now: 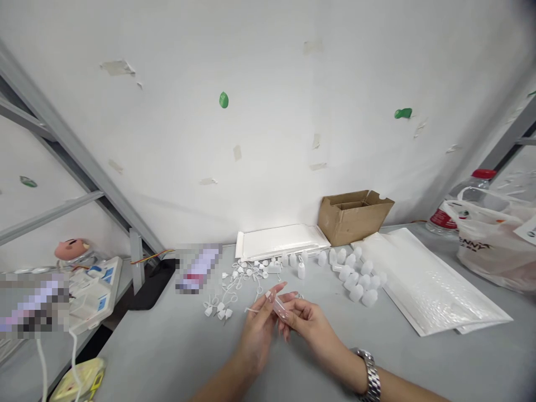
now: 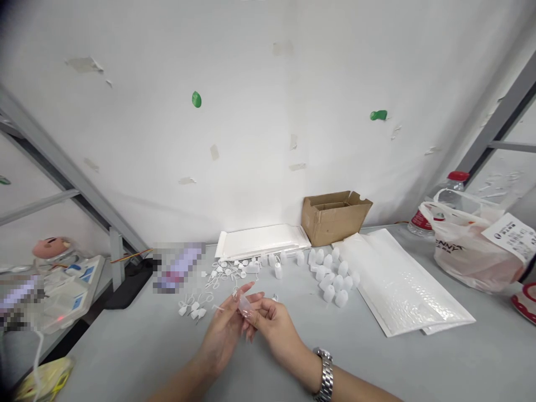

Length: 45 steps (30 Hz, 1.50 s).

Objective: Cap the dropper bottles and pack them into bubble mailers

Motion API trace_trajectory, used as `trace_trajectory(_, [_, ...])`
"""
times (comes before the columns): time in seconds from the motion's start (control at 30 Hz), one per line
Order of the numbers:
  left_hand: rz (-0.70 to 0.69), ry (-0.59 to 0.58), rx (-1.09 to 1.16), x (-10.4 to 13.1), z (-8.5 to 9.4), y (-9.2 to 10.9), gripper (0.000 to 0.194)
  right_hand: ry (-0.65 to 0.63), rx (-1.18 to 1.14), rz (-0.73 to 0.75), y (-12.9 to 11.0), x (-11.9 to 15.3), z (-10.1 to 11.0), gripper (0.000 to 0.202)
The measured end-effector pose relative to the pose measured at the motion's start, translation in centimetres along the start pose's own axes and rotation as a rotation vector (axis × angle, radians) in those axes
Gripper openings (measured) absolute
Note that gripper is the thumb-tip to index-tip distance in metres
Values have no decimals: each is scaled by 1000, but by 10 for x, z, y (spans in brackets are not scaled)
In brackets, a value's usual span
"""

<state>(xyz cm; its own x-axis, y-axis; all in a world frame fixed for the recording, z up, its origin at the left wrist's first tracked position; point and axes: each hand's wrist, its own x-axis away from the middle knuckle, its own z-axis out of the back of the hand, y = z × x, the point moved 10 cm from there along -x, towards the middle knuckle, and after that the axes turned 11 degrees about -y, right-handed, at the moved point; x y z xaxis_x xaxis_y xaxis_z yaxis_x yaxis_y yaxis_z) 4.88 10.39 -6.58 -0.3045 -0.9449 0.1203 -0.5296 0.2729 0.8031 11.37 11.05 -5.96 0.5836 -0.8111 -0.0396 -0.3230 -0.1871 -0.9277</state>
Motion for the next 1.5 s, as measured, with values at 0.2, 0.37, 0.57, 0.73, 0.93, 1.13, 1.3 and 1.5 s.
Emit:
trace_trajectory(0.2, [-25,-32,-124,1,-4,6,42,-3,-10,8,-3,3,-2,37])
trace_trajectory(0.37, [-86,-147,-407,2,-14,23,35,-80,-183,8,-12,3,-9,39])
trace_trajectory(0.57, [-81,-106,-207,0,-5,35,53,-163,-292,-31,-8,4,-17,40])
trace_trajectory(0.73, [-37,-76,-177,-1,-4,25,34,-172,-311,-80,5,3,-22,39])
trace_trajectory(0.93, [-18,-41,-92,1,-6,13,27,-159,-275,-28,0,3,-20,40])
trace_trajectory(1.13, [-27,-123,-315,4,-13,14,30,-161,-334,-24,-2,2,-20,38])
trace_trajectory(1.3, [-102,-127,-386,5,-11,34,38,-171,-350,-25,-8,3,-20,36])
trace_trajectory(1.5, [-86,-80,-353,3,-5,37,37,-189,-235,-39,-7,4,-23,39])
